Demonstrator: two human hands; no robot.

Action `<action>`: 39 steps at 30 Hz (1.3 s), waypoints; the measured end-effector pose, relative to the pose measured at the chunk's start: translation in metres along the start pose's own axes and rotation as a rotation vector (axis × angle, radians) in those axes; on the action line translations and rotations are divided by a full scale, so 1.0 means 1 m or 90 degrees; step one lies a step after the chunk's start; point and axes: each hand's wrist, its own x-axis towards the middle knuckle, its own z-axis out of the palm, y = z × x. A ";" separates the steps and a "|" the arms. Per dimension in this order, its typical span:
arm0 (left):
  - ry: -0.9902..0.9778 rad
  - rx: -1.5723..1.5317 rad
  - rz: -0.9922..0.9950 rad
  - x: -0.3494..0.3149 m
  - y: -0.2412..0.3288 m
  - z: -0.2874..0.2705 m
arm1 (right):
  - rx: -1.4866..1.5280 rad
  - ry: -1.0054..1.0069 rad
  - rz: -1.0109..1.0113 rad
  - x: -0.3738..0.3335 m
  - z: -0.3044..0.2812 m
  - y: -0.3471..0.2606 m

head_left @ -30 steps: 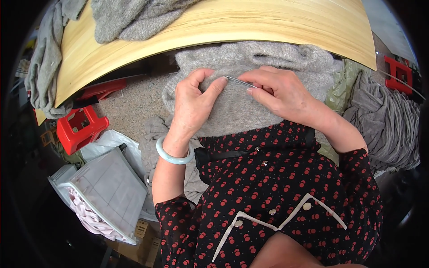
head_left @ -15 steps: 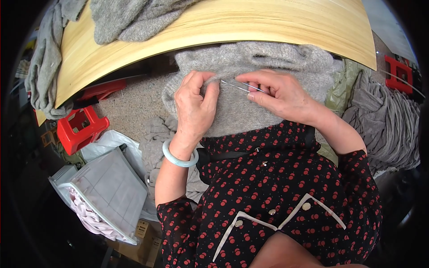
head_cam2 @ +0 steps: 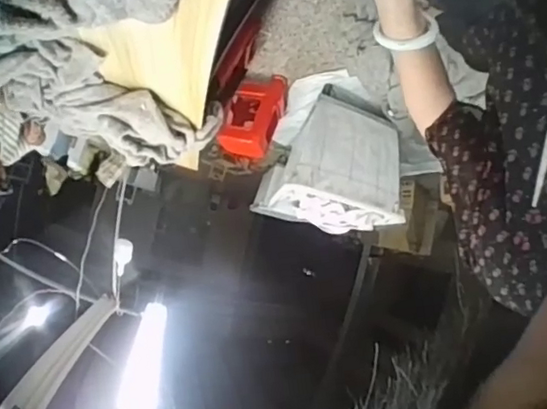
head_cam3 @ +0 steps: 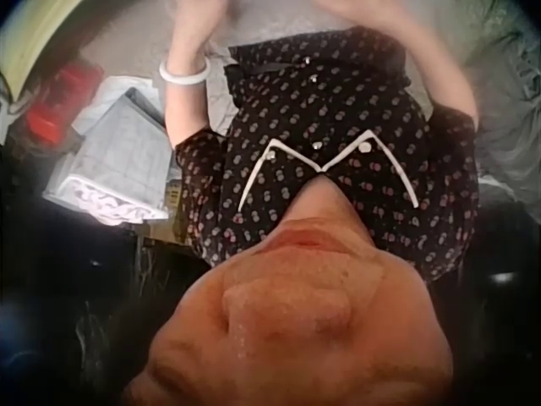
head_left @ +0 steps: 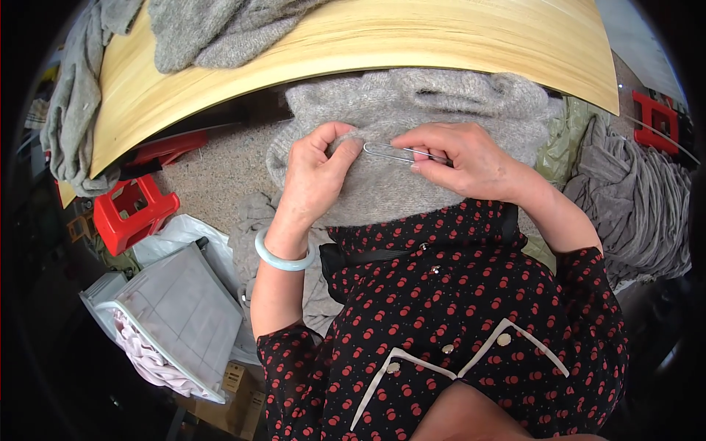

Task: Attaching decorative metal buckles or pins to grey sweaters at a sewing factory workstation.

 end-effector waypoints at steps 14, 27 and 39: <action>0.324 0.450 0.626 -0.012 -0.008 0.007 | -0.143 0.205 -0.180 0.028 0.016 -0.001; 0.151 -0.615 0.003 -0.037 0.006 0.036 | -0.191 0.234 -0.310 0.025 0.030 -0.020; 0.068 -0.561 0.165 -0.031 0.037 -0.002 | -0.004 0.199 -0.215 0.049 -0.020 -0.045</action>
